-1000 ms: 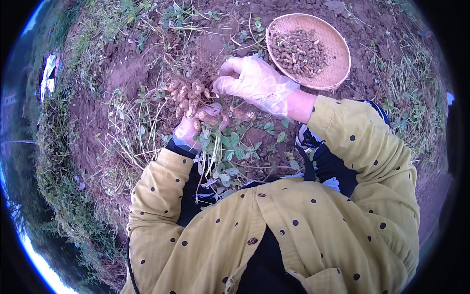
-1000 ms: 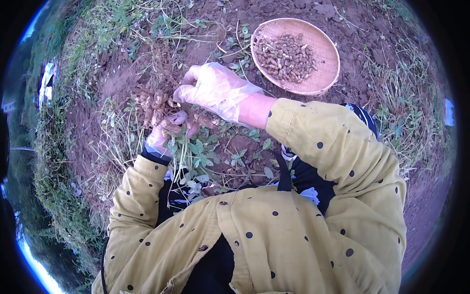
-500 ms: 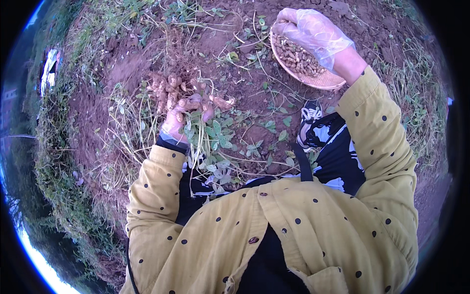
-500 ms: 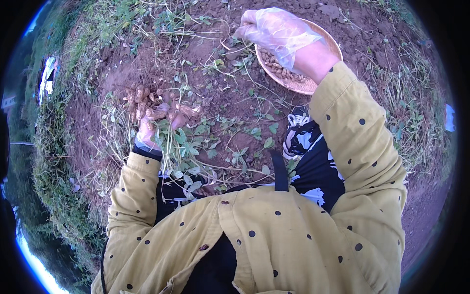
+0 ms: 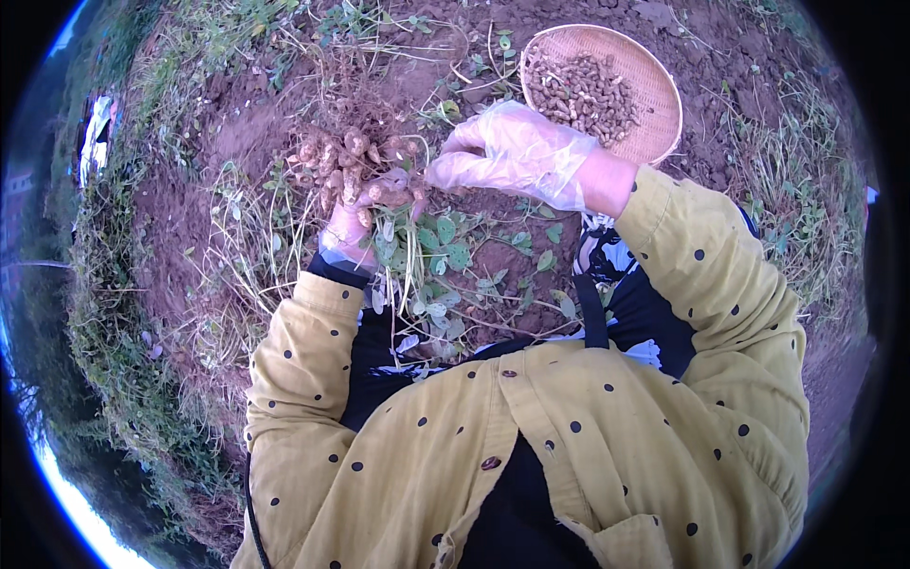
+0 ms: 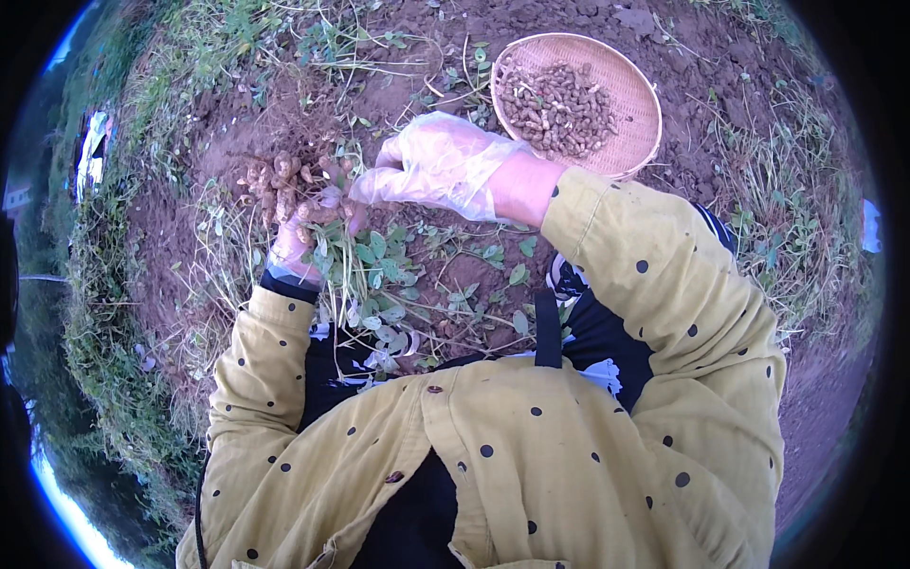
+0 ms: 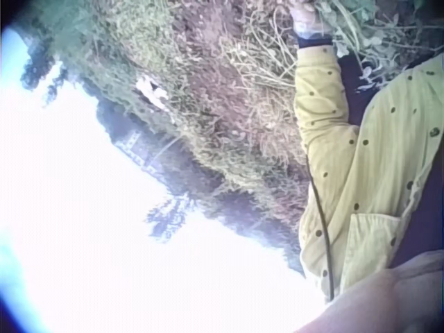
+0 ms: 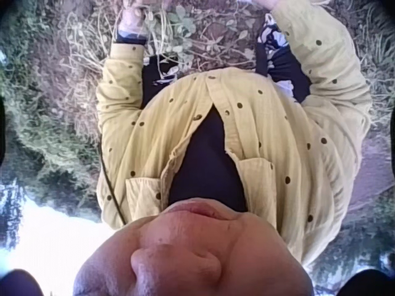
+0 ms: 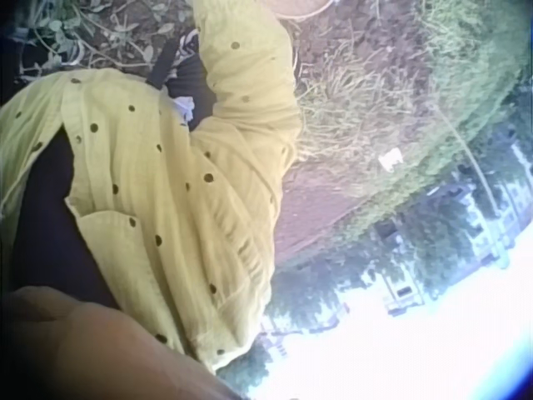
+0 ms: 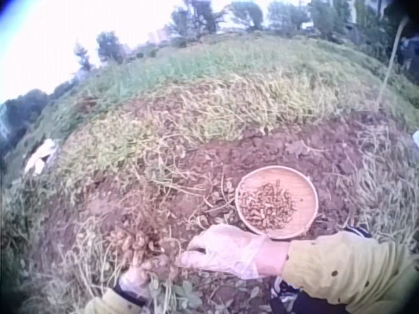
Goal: The person squats in a garden and pulls peanut plants from the soil. They shake off dirt and separate the peanuts from the roots, placing them into a nearby basket.
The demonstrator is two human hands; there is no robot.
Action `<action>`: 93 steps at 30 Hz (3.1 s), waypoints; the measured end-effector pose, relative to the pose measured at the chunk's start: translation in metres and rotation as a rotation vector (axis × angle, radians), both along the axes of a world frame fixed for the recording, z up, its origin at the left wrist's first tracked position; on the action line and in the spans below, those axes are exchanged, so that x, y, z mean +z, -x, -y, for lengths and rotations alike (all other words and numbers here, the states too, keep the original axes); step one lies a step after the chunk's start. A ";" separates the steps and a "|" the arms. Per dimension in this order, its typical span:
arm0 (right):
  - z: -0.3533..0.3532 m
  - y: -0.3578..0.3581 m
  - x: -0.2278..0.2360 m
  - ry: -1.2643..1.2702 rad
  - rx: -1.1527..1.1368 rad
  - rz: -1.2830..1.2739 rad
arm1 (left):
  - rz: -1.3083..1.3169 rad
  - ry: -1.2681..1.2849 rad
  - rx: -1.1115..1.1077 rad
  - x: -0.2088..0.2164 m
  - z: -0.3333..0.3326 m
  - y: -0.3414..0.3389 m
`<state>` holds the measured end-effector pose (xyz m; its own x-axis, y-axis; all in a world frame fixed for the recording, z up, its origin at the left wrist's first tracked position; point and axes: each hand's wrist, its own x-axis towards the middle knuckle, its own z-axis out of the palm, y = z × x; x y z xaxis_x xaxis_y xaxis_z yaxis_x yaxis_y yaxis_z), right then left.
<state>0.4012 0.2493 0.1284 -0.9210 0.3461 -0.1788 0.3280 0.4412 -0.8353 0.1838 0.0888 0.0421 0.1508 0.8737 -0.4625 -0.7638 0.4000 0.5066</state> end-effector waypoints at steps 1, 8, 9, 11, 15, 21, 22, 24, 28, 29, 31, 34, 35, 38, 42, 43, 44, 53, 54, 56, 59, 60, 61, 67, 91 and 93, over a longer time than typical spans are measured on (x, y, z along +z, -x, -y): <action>0.007 0.002 0.002 0.007 0.018 0.008 | 0.042 0.006 0.046 -0.002 0.002 -0.001; 0.014 0.012 -0.017 0.153 -0.075 -0.099 | -0.035 0.041 0.077 0.005 0.000 -0.013; 0.012 0.013 -0.012 0.281 -0.129 -0.068 | -0.043 0.050 0.084 0.004 0.000 -0.018; 0.012 0.012 -0.009 0.522 -0.167 -0.003 | -0.050 -0.033 0.012 0.007 -0.002 -0.020; 0.023 0.004 -0.011 0.784 -0.207 -0.295 | 0.038 -0.078 0.021 0.006 0.006 -0.011; -0.038 -0.016 -0.012 0.731 -0.556 -0.503 | 0.269 -0.009 0.244 0.007 0.010 0.004; -0.029 -0.013 -0.011 0.659 -0.477 -0.456 | 0.244 -0.009 0.313 0.010 0.008 -0.005; -0.008 -0.006 -0.002 0.713 -0.403 -0.329 | 0.117 0.103 0.253 0.008 0.006 -0.012; -0.001 0.002 0.008 0.612 -0.257 -0.370 | 0.344 -0.042 0.243 -0.008 -0.003 -0.018; 0.000 0.004 0.012 0.508 -0.260 -0.326 | 0.113 -0.013 0.275 -0.003 -0.006 -0.020; 0.005 0.004 0.021 0.294 -0.279 -0.230 | -0.287 0.076 0.334 0.019 -0.017 -0.034; 0.018 0.008 0.014 0.312 -0.274 -0.315 | -0.430 0.137 0.282 -0.013 -0.012 -0.010; 0.025 0.010 0.010 0.254 -0.313 -0.381 | -0.463 0.050 0.360 -0.006 -0.019 -0.022; 0.033 0.011 0.013 -0.076 -0.387 -0.205 | -0.518 0.142 0.340 0.004 -0.019 -0.033; 0.032 0.019 0.007 -0.149 -0.437 -0.119 | -0.622 0.069 0.417 -0.008 -0.023 -0.047; 0.031 0.022 0.005 -0.124 -0.425 -0.096 | -0.614 0.044 0.439 -0.017 -0.022 -0.048; 0.031 0.022 0.003 -0.100 -0.413 -0.070 | -0.602 0.017 0.459 -0.027 -0.021 -0.048; 0.013 0.018 -0.012 0.269 -0.275 -0.168 | -0.715 -0.022 0.321 0.031 -0.034 -0.056; 0.010 0.016 -0.004 0.346 -0.201 -0.119 | -0.747 0.010 0.281 0.037 -0.034 -0.055; 0.005 0.009 0.007 0.121 -0.096 -0.101 | -0.590 -0.128 0.194 0.016 -0.025 -0.032; -0.003 0.008 0.004 -0.045 0.034 -0.003 | -0.513 -0.036 0.161 0.008 -0.019 -0.026; -0.001 0.006 0.003 -0.010 -0.003 -0.014 | -0.523 -0.022 0.122 0.008 -0.020 -0.025; 0.001 0.004 0.002 0.025 -0.039 -0.026 | -0.534 -0.007 0.084 0.007 -0.021 -0.023; -0.014 -0.018 0.014 0.375 -0.401 -0.145 | -0.922 0.257 0.162 0.015 -0.016 0.019; -0.004 -0.007 0.012 -0.067 -0.136 0.037 | -0.338 0.338 0.321 0.015 -0.019 0.008; -0.043 -0.026 0.000 -0.204 -0.257 0.050 | -0.262 0.277 0.303 0.025 -0.017 0.001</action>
<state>0.4275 0.2925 0.1286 -0.7909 0.5991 -0.1249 0.4885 0.4952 -0.7184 0.1829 0.1058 0.0667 -0.2441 0.6988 -0.6723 -0.7278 0.3262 0.6033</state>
